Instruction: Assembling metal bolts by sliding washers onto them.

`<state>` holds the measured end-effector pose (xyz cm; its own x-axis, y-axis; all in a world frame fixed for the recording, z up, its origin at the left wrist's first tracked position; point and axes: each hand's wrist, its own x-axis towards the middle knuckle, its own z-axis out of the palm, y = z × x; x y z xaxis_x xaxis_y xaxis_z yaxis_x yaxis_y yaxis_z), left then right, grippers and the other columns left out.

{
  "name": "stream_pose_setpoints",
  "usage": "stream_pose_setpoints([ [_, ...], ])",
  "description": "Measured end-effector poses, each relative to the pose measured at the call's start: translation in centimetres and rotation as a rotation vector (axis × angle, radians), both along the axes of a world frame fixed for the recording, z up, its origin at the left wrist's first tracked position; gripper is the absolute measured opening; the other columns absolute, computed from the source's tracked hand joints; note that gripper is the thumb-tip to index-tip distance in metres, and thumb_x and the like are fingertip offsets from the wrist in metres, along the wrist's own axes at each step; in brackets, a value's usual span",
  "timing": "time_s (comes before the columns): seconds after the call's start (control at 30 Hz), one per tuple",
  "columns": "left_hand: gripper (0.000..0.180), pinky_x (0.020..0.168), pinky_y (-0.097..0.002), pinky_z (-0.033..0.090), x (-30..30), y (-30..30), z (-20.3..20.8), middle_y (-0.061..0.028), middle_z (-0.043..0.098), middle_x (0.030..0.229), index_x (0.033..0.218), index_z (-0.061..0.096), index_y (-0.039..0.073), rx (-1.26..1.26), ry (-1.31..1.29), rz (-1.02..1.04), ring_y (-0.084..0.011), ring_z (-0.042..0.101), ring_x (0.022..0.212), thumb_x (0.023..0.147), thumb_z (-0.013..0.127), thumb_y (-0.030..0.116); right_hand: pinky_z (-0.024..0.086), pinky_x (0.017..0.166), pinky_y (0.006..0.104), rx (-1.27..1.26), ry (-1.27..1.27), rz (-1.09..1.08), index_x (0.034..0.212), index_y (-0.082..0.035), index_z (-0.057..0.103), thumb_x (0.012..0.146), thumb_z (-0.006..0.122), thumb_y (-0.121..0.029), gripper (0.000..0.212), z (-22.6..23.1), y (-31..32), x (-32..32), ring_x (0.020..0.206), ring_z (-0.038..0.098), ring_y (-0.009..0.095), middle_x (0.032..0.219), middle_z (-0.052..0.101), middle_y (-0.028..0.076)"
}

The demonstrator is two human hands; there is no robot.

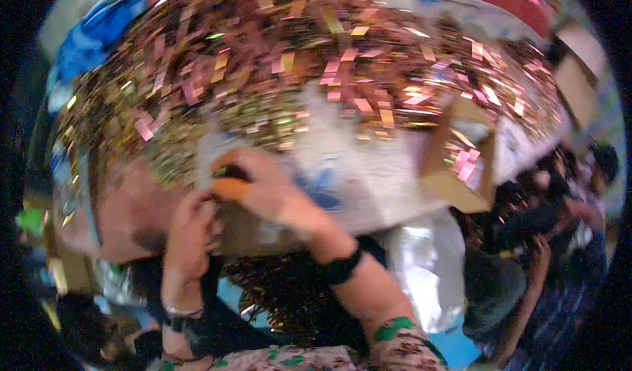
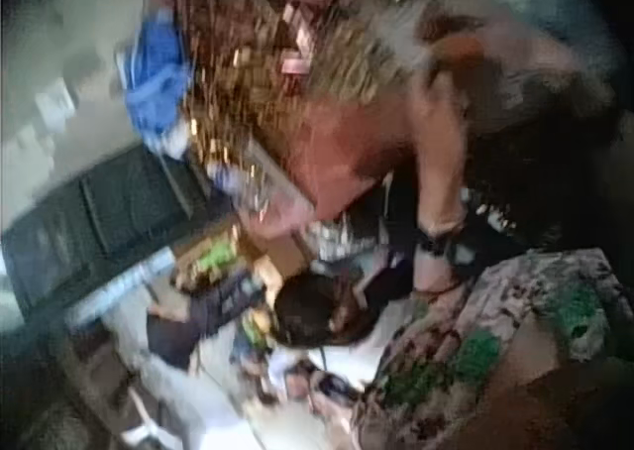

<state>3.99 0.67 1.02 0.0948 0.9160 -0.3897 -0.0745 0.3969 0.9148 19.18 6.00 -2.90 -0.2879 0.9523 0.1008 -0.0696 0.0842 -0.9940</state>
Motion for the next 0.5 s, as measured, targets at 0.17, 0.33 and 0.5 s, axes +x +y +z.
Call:
stream_pose_setpoints([
  [0.17, 0.019, 0.045, -0.0149, 0.030, -2.4, 0.0, -1.4, 0.0037, 0.047, 0.069, 0.105, 0.050, 0.007, 0.063, -0.014, -0.049, -0.0018, 0.041, 0.057, 0.089, 0.047, 0.018, 0.043, 0.077, 0.0242, -0.144, -0.001, 0.107, 0.107, -0.004, 0.057, 0.077, 0.065, -0.013, 0.032, 2.8, -1.0, -0.8, 0.087, 0.054, 0.011, 0.093, 0.058, 0.003],
  [0.33, 0.018, 0.045, -0.0153, 0.028, -3.2, -0.6, -0.7, 0.0043, 0.046, 0.065, 0.104, 0.050, 0.007, 0.100, -0.078, -0.044, -0.0013, 0.038, 0.054, 0.092, 0.045, 0.018, 0.043, 0.076, 0.0224, -0.232, 0.076, 0.137, 0.112, -0.004, 0.055, 0.080, 0.062, -0.008, 0.033, 2.9, -1.4, -2.0, 0.086, 0.053, 0.009, 0.096, 0.058, 0.001],
  [0.5, 0.017, 0.045, -0.0155, 0.028, -3.2, -0.9, -1.0, 0.0047, 0.046, 0.065, 0.104, 0.050, 0.007, 0.122, -0.101, -0.016, -0.0011, 0.038, 0.055, 0.092, 0.045, 0.017, 0.043, 0.075, 0.0219, -0.307, 0.158, 0.178, 0.113, -0.004, 0.055, 0.081, 0.062, -0.007, 0.033, 2.4, -1.1, -1.9, 0.083, 0.052, 0.008, 0.095, 0.058, 0.000],
])
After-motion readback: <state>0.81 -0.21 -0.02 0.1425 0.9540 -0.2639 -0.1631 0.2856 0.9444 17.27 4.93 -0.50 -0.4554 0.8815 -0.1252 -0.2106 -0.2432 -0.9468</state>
